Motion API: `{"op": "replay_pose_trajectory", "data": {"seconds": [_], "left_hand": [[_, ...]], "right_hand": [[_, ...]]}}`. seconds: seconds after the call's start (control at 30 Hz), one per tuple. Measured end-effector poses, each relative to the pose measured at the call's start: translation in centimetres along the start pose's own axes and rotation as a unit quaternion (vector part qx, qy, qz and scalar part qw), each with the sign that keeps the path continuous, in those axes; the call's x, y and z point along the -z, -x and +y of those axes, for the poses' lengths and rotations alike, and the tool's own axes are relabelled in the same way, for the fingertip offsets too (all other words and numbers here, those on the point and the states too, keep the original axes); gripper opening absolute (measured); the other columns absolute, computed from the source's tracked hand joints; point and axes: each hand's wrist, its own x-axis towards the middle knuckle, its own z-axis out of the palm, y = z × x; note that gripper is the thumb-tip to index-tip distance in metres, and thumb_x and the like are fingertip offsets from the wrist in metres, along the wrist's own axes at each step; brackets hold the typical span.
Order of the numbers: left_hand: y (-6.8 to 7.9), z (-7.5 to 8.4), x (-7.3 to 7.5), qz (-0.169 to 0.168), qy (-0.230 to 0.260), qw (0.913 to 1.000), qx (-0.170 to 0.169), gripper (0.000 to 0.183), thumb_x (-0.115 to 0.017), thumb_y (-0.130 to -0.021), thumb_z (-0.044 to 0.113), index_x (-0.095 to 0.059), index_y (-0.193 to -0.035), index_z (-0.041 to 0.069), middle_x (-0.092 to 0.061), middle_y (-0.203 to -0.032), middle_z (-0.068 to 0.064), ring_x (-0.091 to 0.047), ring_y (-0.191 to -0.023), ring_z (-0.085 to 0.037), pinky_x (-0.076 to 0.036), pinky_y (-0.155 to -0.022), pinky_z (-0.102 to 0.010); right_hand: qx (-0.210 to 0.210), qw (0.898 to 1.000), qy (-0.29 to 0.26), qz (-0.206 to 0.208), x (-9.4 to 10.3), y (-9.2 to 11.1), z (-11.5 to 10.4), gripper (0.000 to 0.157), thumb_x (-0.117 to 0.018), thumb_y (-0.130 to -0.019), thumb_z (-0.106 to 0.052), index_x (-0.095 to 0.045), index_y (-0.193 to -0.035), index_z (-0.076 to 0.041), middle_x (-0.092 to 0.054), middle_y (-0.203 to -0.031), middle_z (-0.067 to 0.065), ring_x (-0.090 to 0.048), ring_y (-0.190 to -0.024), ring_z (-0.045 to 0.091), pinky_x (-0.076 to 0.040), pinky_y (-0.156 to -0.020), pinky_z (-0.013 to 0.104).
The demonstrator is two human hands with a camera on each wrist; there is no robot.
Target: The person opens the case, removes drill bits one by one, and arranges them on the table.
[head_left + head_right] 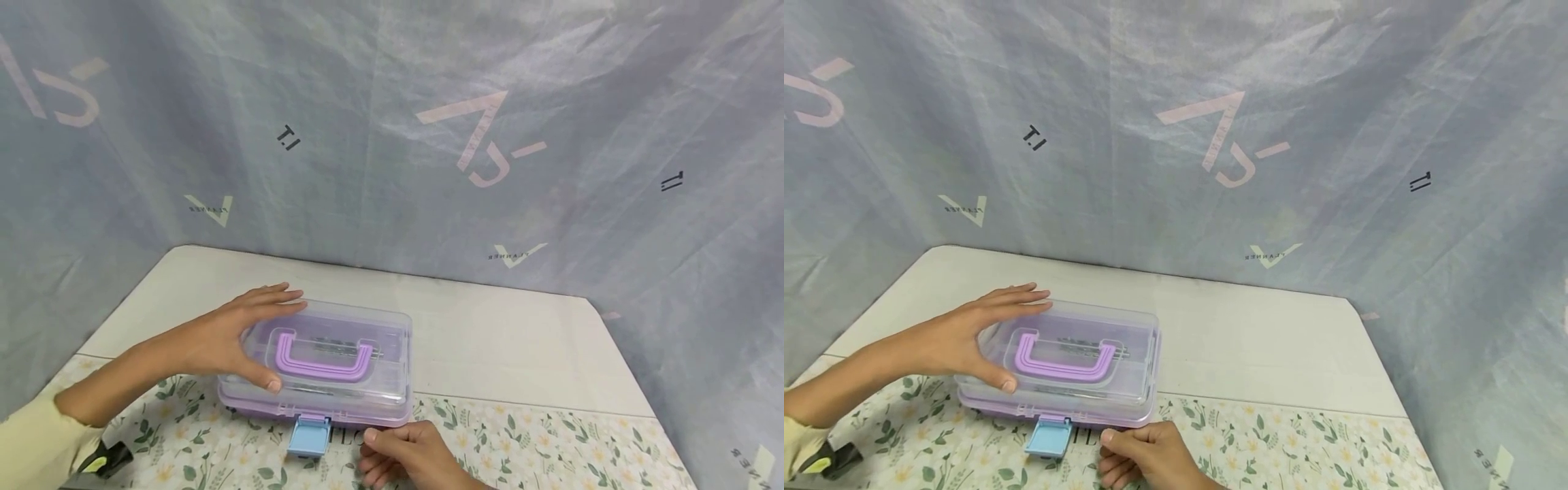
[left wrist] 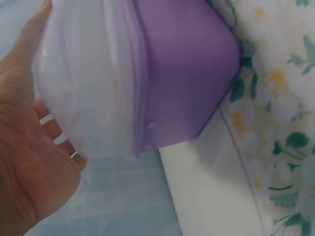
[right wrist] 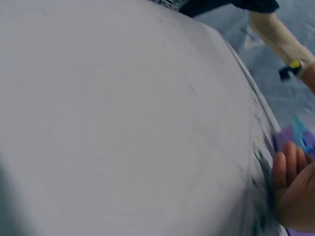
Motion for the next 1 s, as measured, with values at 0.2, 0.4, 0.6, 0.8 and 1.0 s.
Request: {"op": "replay_pose_trajectory", "data": {"seconds": [0.2, 0.4, 0.6, 0.8, 1.0], "left_hand": [[0.9, -0.3, -0.5, 0.028, 0.017, 0.9993, 0.017, 0.115, -0.101, -0.079, 0.057, -0.044, -0.175, 0.032, -0.024, -0.19, -0.002, -0.023, -0.171, -0.053, -0.033, -0.114, -0.094], [2.1, -1.5, -0.6, 0.045, 0.023, 0.9983, 0.029, 0.119, -0.1, -0.084, 0.045, -0.027, -0.179, 0.042, -0.019, -0.191, 0.0, -0.027, -0.168, -0.058, -0.036, -0.107, -0.096], [3.0, -2.4, -0.5, 0.04, 0.045, 0.9977, 0.031, 0.124, -0.1, -0.084, 0.038, -0.023, -0.18, 0.043, -0.019, -0.191, -0.006, -0.027, -0.166, -0.063, -0.036, -0.104, -0.097], [3.6, -3.1, -0.7, 0.046, 0.059, 0.9972, 0.0, 0.13, -0.102, -0.08, 0.04, -0.02, -0.182, 0.038, -0.015, -0.192, 0.002, -0.018, -0.176, -0.032, -0.032, -0.106, -0.098], [4.0, -3.8, -0.9, 0.051, 0.066, 0.9961, -0.029, 0.142, -0.109, -0.069, 0.04, -0.023, -0.182, 0.027, -0.015, -0.192, 0.001, -0.01, -0.166, 0.016, -0.034, -0.106, -0.097]], "right_hand": [[0.033, 0.993, 0.068, -0.088, 2.8, 0.5, -1.6, 0.041, -0.074, -0.11, -0.021, -0.078, -0.12, 0.018, -0.086, -0.105, 0.022, -0.082, -0.087, 0.007, -0.068, -0.079, 0.025], [0.116, 0.974, 0.171, -0.09, 5.6, 0.3, -3.9, 0.027, -0.077, -0.106, -0.013, -0.083, -0.107, 0.013, -0.078, -0.102, 0.041, -0.082, -0.084, 0.011, -0.07, -0.087, 0.036], [0.209, 0.932, 0.294, 0.037, 8.0, -0.1, -5.8, 0.015, -0.09, -0.097, -0.014, -0.085, -0.108, -0.007, -0.086, -0.099, 0.006, -0.075, -0.085, 0.01, -0.065, -0.083, 0.03], [0.312, 0.874, 0.361, 0.094, 8.9, -1.3, -6.1, 0.08, -0.103, -0.08, -0.015, -0.069, -0.152, -0.013, -0.074, -0.151, 0.008, -0.073, -0.132, 0.02, -0.062, -0.109, 0.035], [0.286, 0.855, 0.422, 0.098, 8.7, -1.6, -5.6, 0.112, -0.104, -0.076, -0.03, -0.047, -0.173, -0.03, -0.053, -0.175, 0.002, -0.058, -0.157, 0.032, -0.055, -0.123, 0.048]]}}
